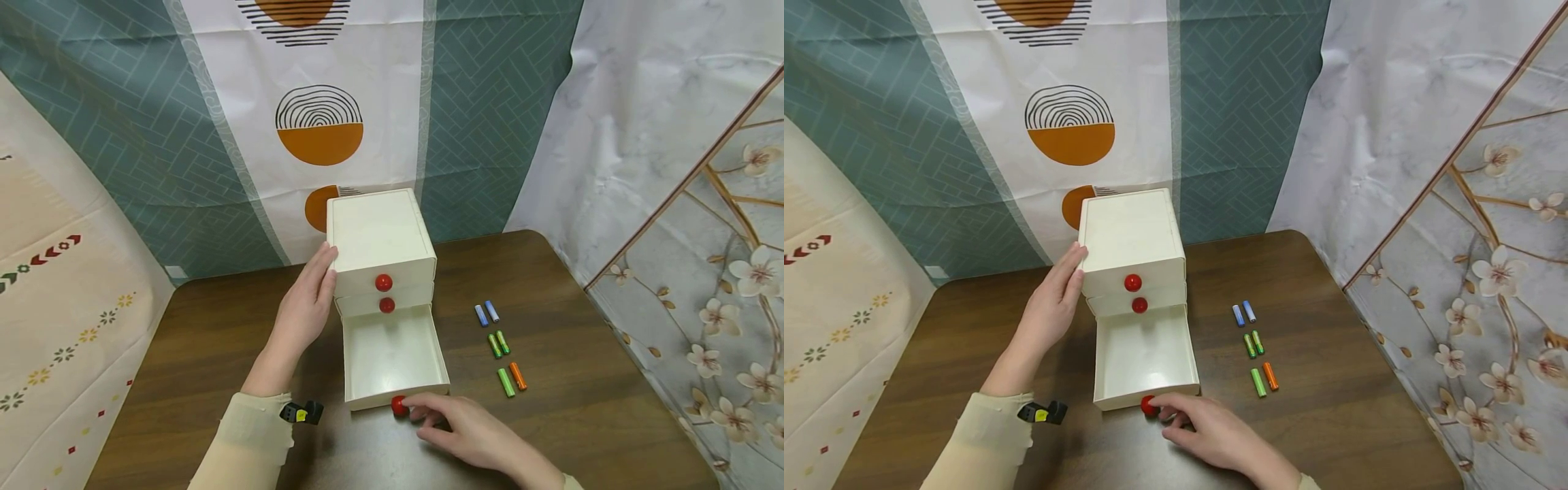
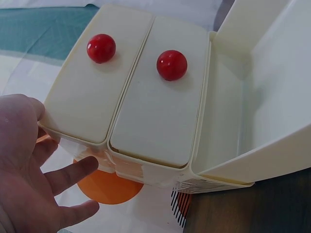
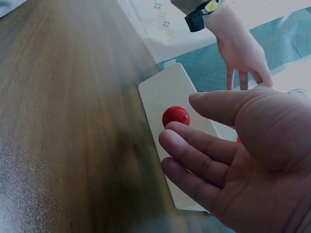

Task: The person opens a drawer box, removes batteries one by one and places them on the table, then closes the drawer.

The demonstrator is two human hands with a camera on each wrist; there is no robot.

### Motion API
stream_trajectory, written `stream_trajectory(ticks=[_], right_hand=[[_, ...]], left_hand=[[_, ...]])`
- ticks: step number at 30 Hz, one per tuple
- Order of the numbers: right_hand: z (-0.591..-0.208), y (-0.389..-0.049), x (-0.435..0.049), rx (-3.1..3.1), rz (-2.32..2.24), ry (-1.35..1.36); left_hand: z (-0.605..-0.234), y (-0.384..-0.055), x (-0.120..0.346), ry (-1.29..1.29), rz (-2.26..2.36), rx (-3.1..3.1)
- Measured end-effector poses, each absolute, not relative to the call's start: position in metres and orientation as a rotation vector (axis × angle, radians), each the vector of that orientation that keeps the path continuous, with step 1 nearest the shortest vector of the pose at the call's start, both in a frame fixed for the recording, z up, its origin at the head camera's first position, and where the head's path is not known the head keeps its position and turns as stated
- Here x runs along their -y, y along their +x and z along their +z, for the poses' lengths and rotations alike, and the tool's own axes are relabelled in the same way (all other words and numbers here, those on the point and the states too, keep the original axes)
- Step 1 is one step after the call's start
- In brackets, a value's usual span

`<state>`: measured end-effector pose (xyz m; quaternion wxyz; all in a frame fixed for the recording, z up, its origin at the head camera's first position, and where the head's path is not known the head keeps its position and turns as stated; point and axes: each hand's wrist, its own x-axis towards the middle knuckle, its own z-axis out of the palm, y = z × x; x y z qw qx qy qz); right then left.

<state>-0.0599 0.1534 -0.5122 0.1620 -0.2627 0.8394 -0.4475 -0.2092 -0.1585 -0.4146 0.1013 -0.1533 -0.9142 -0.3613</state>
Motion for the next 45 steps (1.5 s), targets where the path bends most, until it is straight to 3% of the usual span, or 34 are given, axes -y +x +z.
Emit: stream_trajectory(ticks=[45], right_hand=[[-0.525,-0.067,-0.136,-2.417,-1.258,-0.733]], left_hand=[[-0.415,-0.209,0.159,-0.466,-1.070,2.687]])
